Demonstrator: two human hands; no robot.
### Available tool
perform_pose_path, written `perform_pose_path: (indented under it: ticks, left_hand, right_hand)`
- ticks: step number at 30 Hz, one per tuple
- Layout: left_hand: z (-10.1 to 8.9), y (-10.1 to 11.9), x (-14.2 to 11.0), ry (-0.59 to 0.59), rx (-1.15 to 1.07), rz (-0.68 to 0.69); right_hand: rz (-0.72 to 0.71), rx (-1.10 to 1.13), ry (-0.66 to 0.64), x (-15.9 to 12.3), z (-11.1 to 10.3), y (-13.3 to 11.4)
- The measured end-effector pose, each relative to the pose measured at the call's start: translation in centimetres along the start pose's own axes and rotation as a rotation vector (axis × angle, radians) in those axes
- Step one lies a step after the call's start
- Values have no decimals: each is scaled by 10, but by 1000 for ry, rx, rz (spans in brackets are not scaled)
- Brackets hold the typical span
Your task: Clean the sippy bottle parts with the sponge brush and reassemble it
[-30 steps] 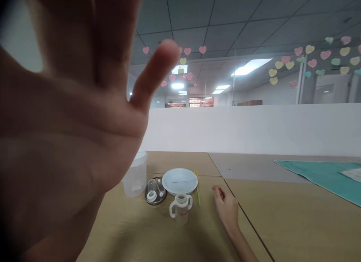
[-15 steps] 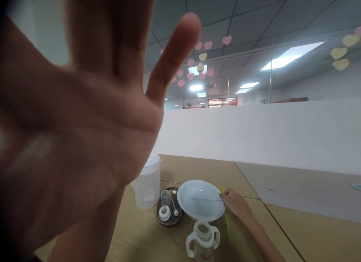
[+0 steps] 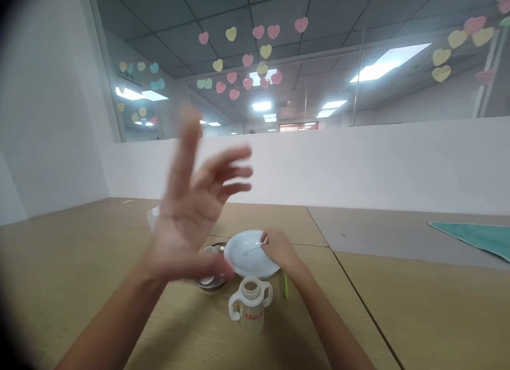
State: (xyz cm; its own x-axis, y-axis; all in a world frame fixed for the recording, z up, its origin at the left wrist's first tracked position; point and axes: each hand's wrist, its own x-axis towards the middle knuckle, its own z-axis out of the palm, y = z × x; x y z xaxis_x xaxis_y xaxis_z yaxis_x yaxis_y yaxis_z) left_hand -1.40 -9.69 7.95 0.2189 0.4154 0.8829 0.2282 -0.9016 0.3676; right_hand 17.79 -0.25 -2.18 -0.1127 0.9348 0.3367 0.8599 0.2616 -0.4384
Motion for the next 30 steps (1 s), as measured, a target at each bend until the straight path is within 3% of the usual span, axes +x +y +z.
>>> perform_pose_path:
  ticks: [3,6,8,10,15,19,24,30]
  left_hand:
    - [9,-47,-27,6,115,-26]
    - [11,-115,-69,80,339,-203]
    - [9,-152,-96,-5,489,-291]
    - [9,-173,-116,-153,596,-322]
    - [19,-180,-130,-469,890,-316]
    - [24,-179,-131,-582,954,-326]
    - [20,-180,-134,-574,929,-341]
    - [13,-171,-127,-425,837,-471]
  right_hand:
    - [-31,132,6,8,4,-18]
    - [-23,228,36,24,22,-26]
    - [-28,197,8,33,37,-24]
    - [-43,179,-34,40,49,-18]
    - [-6,284,-12,39,47,-9]
    - [-37,348,39,31,29,-17]
    - [-108,346,118,20,12,-31]
    - [-163,370,237,5,-9,-44]
